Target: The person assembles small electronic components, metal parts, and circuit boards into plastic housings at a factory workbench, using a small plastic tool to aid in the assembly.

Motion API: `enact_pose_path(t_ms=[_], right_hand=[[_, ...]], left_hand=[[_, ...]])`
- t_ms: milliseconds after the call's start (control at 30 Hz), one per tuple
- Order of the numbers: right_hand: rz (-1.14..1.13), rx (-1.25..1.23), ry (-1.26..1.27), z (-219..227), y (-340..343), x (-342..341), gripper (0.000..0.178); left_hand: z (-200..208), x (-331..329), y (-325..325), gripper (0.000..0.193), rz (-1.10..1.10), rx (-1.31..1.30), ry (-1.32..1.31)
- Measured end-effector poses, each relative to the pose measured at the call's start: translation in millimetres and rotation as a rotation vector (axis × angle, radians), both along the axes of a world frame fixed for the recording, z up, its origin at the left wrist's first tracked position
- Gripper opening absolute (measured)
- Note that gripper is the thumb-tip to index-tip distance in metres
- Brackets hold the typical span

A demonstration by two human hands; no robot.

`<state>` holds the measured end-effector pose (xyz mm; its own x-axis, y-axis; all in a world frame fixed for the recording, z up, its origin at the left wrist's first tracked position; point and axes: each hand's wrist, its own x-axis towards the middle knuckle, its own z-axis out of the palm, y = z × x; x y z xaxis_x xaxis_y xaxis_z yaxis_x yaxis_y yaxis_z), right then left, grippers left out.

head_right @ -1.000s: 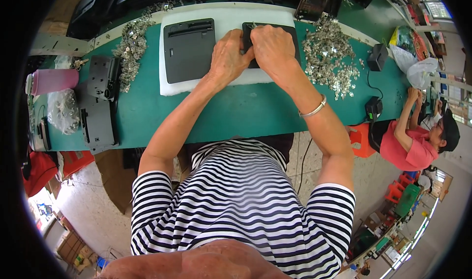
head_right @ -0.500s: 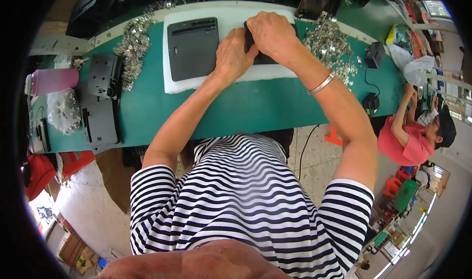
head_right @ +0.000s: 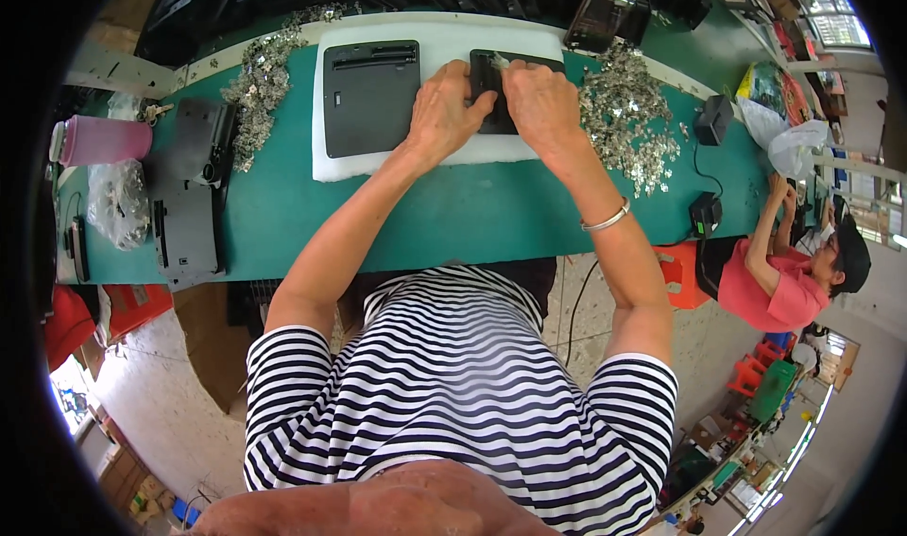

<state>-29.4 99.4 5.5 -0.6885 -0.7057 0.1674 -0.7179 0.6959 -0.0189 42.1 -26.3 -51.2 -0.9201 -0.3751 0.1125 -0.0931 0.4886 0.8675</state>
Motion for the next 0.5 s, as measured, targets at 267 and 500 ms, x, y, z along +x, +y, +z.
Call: enact_pose_path(t_ms=[267, 500], right_hand=[[-0.040, 0.119, 0.012, 2, -4, 2, 0.017], [-0.017, 0.208, 0.040, 8, -13, 3, 0.011]], left_hand=[[4, 2, 3, 0.036, -0.003, -0.015, -0.006], [6, 3, 2, 0.032, -0.012, -0.033, -0.035]])
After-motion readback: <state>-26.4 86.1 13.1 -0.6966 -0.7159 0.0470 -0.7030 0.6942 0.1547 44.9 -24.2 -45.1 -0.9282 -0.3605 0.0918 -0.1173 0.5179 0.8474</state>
